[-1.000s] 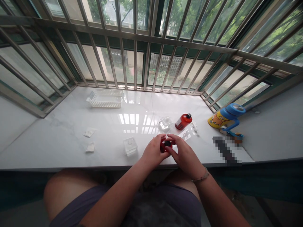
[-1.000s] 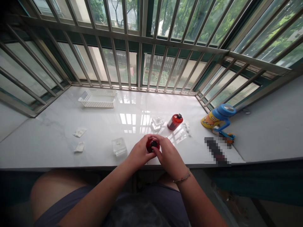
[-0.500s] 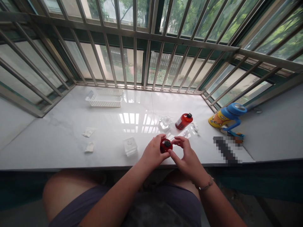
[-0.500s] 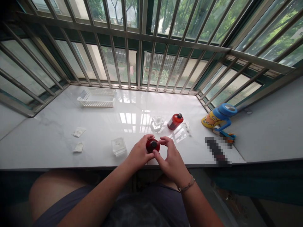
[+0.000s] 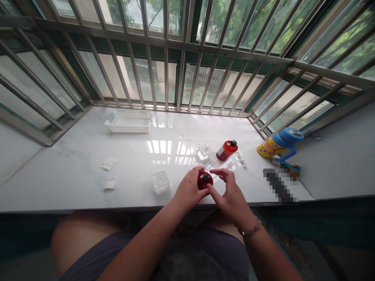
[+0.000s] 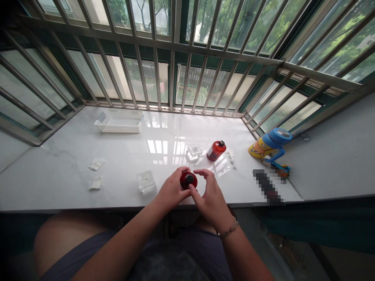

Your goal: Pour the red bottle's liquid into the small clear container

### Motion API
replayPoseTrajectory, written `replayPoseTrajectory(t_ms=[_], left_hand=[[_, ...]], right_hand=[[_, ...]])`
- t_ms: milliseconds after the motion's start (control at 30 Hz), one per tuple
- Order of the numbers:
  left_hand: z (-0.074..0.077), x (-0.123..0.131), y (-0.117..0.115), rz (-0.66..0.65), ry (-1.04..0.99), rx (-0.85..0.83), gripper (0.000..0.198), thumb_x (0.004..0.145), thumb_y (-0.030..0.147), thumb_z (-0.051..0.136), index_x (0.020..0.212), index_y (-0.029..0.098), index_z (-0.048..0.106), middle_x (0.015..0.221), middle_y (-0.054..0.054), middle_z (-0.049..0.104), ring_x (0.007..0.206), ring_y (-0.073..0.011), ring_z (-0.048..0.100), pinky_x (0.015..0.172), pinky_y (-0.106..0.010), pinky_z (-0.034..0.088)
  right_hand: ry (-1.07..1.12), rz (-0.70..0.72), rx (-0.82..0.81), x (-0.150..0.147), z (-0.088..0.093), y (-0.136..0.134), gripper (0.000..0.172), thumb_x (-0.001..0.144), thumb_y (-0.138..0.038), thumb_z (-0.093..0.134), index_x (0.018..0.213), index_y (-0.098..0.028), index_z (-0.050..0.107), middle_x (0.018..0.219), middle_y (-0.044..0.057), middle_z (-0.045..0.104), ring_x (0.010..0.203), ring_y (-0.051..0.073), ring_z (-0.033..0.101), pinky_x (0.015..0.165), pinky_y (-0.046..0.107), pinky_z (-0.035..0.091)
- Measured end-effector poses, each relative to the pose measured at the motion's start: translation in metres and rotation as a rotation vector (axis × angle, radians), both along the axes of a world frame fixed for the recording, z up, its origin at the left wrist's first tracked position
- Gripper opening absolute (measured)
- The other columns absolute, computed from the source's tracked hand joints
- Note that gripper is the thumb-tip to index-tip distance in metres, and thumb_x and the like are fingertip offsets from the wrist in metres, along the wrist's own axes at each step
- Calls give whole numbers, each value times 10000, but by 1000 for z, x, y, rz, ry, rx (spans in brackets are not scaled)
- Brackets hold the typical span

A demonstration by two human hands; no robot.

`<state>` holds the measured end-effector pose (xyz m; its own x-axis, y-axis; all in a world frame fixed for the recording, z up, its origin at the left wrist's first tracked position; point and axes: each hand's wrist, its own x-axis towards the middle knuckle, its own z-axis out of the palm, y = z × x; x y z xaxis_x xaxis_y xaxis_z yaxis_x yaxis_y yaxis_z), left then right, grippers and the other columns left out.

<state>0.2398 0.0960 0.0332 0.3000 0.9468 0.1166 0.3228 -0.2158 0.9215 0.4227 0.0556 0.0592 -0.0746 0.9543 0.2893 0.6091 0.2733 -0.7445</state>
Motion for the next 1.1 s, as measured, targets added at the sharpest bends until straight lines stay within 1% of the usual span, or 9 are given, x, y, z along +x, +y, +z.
replayPoseTrajectory(t_ms=[167, 400, 600, 733, 833, 900, 967, 1033, 1100], left_hand=[[0, 2, 0, 15, -10, 0, 658, 822, 188, 847, 1409, 223, 551, 1406, -105, 673, 1286, -307, 658, 1125, -484, 530], [-2, 1, -2, 19, -15, 2, 646, 825, 181, 839, 1402, 241, 555, 1397, -88, 679, 1293, -308, 655, 1127, -489, 531], [-6, 7, -4, 50, -21, 34, 554, 859, 183, 804, 1360, 228, 572, 1332, -101, 694, 1240, -299, 681, 1105, -503, 551], [-8, 2, -11, 61, 32, 96, 779, 832, 226, 879, 1500, 214, 479, 1511, -168, 599, 1406, -342, 599, 1196, -566, 507], [-6, -21, -23, 73, 52, 192, 933, 752, 301, 989, 1529, 222, 478, 1647, -187, 480, 1537, -366, 472, 1267, -579, 446], [-3, -47, -35, 80, 50, 227, 564, 857, 331, 913, 1342, 245, 639, 1519, -135, 627, 1434, -323, 588, 1257, -551, 464], [0, -79, -51, 49, 58, 217, 92, 990, 337, 757, 965, 252, 732, 1202, -63, 785, 1167, -259, 736, 1221, -510, 503], [1, -114, -67, 42, 63, 133, 193, 997, 384, 739, 853, 254, 744, 1018, -39, 806, 979, -228, 769, 1047, -403, 619], [0, -151, -84, 71, 113, 38, 230, 968, 439, 761, 809, 274, 774, 979, -21, 815, 947, -228, 776, 923, -337, 654]], right_hand=[[-134, 23, 53, -5, 2, 6, 457, 1034, -312, 638, 1449, -281, 448, 1338, 109, 681, 1276, 304, 672, 1109, 545, 561], [-240, 18, 122, -8, 8, 14, 328, 990, -227, 672, 1272, -254, 509, 1139, 95, 664, 1080, 307, 671, 947, 502, 601], [-266, -26, 114, -13, 8, 12, 206, 1001, -256, 650, 1167, -252, 528, 1102, 110, 658, 1043, 320, 640, 890, 493, 582], [-233, -42, 128, -10, 6, 12, 219, 1019, -300, 637, 1206, -257, 531, 1132, 108, 670, 1032, 311, 643, 907, 487, 569], [-230, -119, 134, 6, 8, 15, 259, 1031, -397, 643, 1223, -258, 539, 1150, 102, 680, 981, 294, 643, 887, 466, 559], [-252, -207, 137, 25, 12, 19, 315, 1023, -490, 651, 1204, -253, 549, 1136, 99, 688, 922, 280, 640, 860, 452, 549], [-277, -308, 133, 50, 14, 24, 391, 997, -574, 658, 1184, -247, 552, 1119, 98, 699, 898, 275, 649, 833, 435, 538], [-301, -392, 116, 78, 15, 31, 442, 971, -614, 660, 1182, -242, 547, 1123, 100, 712, 922, 279, 671, 805, 411, 528], [-341, -453, 101, 106, 13, 39, 455, 952, -611, 665, 1184, -238, 547, 1142, 107, 721, 945, 283, 692, 786, 392, 518]])
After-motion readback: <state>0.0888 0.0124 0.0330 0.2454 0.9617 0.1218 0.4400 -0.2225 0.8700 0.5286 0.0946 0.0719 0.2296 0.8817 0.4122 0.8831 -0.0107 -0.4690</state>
